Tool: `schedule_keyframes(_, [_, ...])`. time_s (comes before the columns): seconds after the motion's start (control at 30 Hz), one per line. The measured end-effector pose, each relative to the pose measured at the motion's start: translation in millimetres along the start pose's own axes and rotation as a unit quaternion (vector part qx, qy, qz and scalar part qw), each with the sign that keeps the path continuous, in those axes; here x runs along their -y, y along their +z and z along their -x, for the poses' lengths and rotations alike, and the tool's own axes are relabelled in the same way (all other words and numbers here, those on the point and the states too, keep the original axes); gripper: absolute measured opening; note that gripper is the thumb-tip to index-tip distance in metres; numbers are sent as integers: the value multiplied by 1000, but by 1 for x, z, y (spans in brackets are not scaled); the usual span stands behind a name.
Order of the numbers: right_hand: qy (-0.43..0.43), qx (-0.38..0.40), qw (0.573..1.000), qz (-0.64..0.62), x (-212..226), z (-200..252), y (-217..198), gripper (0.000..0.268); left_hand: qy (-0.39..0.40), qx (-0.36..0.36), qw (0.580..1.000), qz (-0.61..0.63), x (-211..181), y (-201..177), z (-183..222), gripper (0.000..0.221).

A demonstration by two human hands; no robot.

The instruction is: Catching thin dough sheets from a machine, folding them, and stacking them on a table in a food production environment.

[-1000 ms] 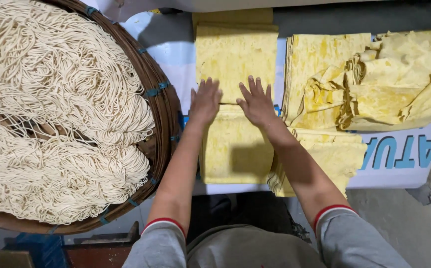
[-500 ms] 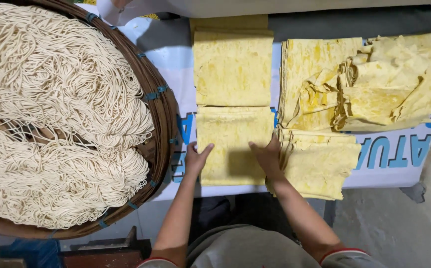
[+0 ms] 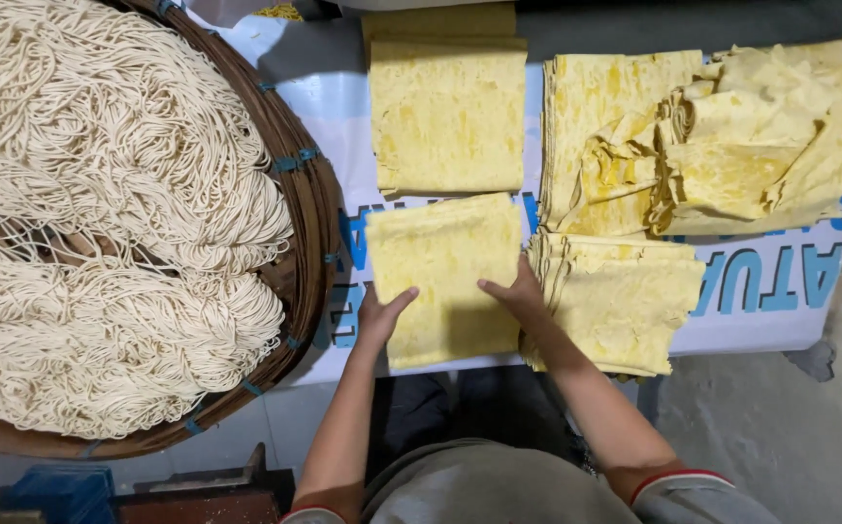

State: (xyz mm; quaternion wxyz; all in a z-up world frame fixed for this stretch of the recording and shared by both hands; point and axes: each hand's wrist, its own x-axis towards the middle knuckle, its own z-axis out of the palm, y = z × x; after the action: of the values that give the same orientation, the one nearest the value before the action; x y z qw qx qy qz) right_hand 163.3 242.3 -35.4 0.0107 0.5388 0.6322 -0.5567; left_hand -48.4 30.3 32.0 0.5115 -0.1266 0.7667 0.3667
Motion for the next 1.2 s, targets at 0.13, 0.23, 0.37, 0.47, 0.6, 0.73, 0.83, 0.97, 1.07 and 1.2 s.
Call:
schedule_keyframes(0.13, [12,11,996,90,-13,9,17,106,0,-26,989,148,23,-5,7,80])
schedule_keyframes(0.23, [58,8,995,85,-24,0,21,103,6,-48,988,149,45,0,-9,81])
schedule_keyframes(0.37, [112,-6,992,-64,0,-3,20,93,14,-64,969,238,53,12,-15,82])
schedule_keyframes(0.47, [163,43,984,-49,0,-7,22,82,36,-64,962,264,70,13,-22,86])
schedule_keyframes(0.6, [183,110,966,-148,44,40,4,76,69,-63,963,251,44,4,14,79])
schedule_keyframes(0.73, [161,121,972,-117,33,81,-9,52,64,-41,963,260,22,-20,62,58])
schedule_keyframes(0.83, [122,156,972,-126,93,111,-20,58,83,-48,959,266,31,-20,71,63])
schedule_keyframes(0.97, [123,146,973,-129,61,94,-14,60,87,-38,964,250,23,-21,68,62])
schedule_keyframes(1.07, [123,133,973,-143,41,71,0,58,92,-28,965,244,24,-13,42,58])
schedule_keyframes(1.2, [181,65,957,-218,17,37,22,62,91,-54,969,223,57,-7,-14,60])
